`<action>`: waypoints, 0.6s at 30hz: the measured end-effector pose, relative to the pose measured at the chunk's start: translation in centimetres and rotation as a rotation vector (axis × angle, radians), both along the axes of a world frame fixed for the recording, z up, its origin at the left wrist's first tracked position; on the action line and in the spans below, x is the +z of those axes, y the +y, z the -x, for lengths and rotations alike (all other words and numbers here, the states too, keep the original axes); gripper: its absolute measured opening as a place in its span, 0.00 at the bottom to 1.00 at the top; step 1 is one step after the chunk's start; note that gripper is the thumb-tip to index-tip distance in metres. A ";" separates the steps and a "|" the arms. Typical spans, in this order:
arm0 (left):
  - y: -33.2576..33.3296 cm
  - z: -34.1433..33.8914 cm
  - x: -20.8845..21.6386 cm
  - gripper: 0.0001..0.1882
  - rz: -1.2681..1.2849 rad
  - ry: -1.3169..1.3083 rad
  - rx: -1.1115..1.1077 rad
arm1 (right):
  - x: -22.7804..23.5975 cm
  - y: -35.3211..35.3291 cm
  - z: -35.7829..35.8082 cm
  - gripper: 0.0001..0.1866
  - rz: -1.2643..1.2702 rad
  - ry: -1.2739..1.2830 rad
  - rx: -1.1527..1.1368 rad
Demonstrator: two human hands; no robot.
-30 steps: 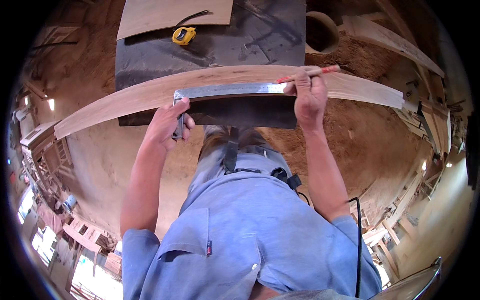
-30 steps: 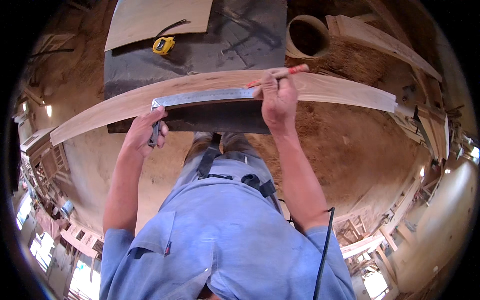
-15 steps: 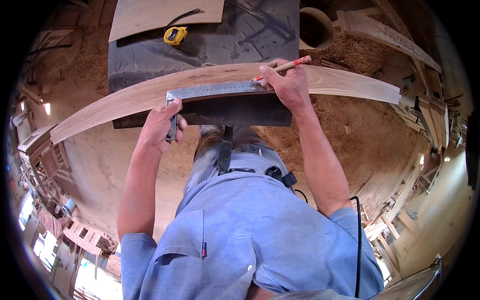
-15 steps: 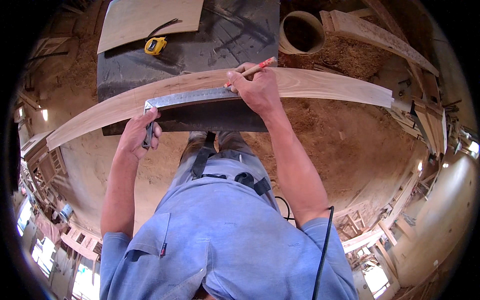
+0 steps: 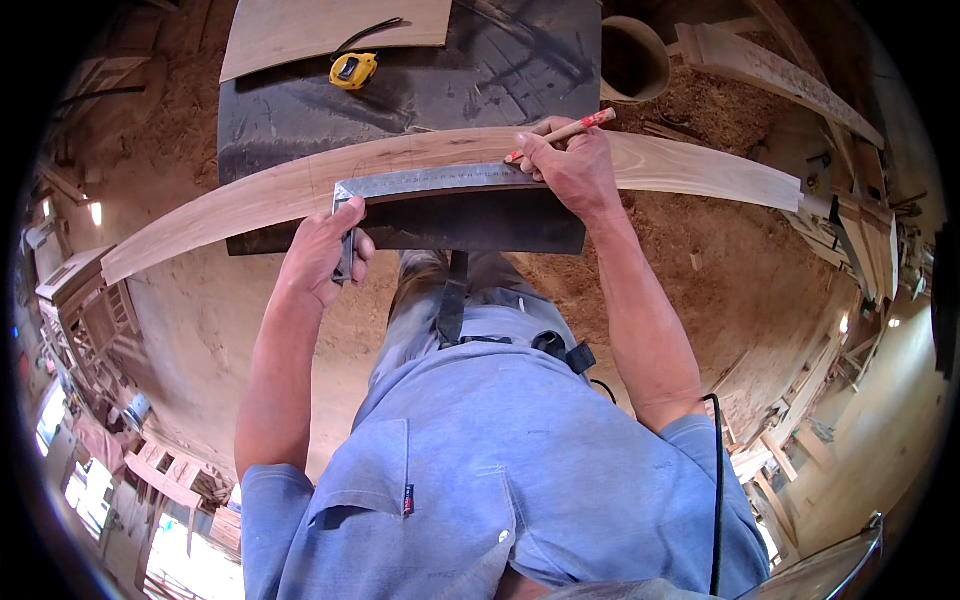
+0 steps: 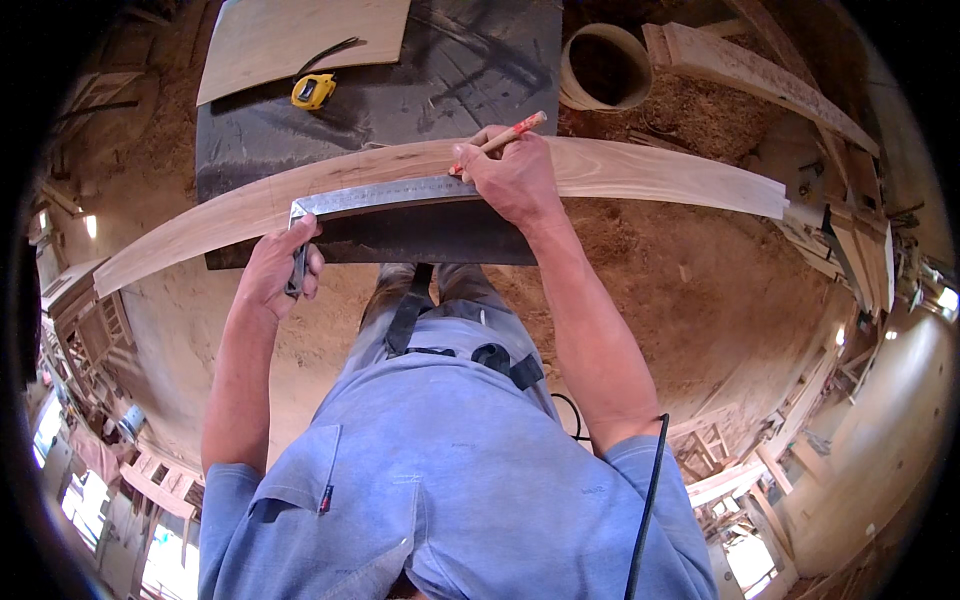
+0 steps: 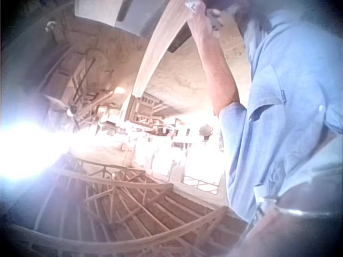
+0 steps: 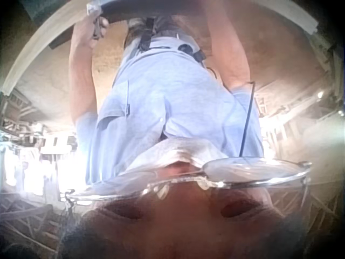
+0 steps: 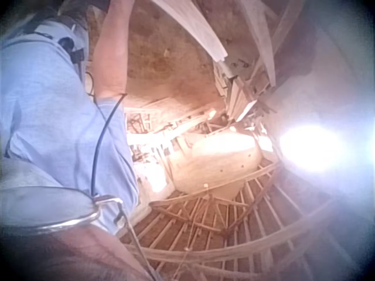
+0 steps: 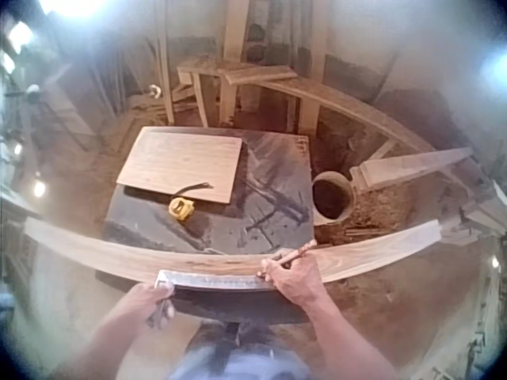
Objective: The person uses a metal square and a pencil to mark measurements on a long, curved piece of wood. They repeatedly reposition the square along the wood's length to draw straight lines at various intervals.
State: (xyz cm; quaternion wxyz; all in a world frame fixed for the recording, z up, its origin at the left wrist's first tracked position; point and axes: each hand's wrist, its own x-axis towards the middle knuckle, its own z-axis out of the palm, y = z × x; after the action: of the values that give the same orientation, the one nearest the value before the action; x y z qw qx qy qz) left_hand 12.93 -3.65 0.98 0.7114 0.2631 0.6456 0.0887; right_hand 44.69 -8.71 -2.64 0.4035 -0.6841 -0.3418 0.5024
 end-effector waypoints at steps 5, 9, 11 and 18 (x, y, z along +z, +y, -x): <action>0.0 0.1 -0.1 0.26 0.002 0.001 0.009 | 0.4 0.1 0.2 0.11 0.014 0.006 -0.008; 0.0 0.1 -0.1 0.25 0.006 -0.008 0.008 | 0.0 0.1 0.1 0.11 0.010 0.002 -0.014; 0.0 0.2 -0.4 0.25 0.009 -0.014 0.007 | -0.1 0.1 0.1 0.11 0.003 0.012 -0.022; 0.0 0.0 -0.2 0.26 0.011 -0.001 0.008 | 0.2 0.2 0.2 0.11 0.006 0.002 -0.025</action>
State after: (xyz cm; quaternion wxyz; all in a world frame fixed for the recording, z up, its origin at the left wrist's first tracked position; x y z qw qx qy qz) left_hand 12.89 -3.70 0.75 0.7128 0.2567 0.6467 0.0882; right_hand 44.45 -8.54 -2.41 0.4079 -0.6891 -0.3312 0.4991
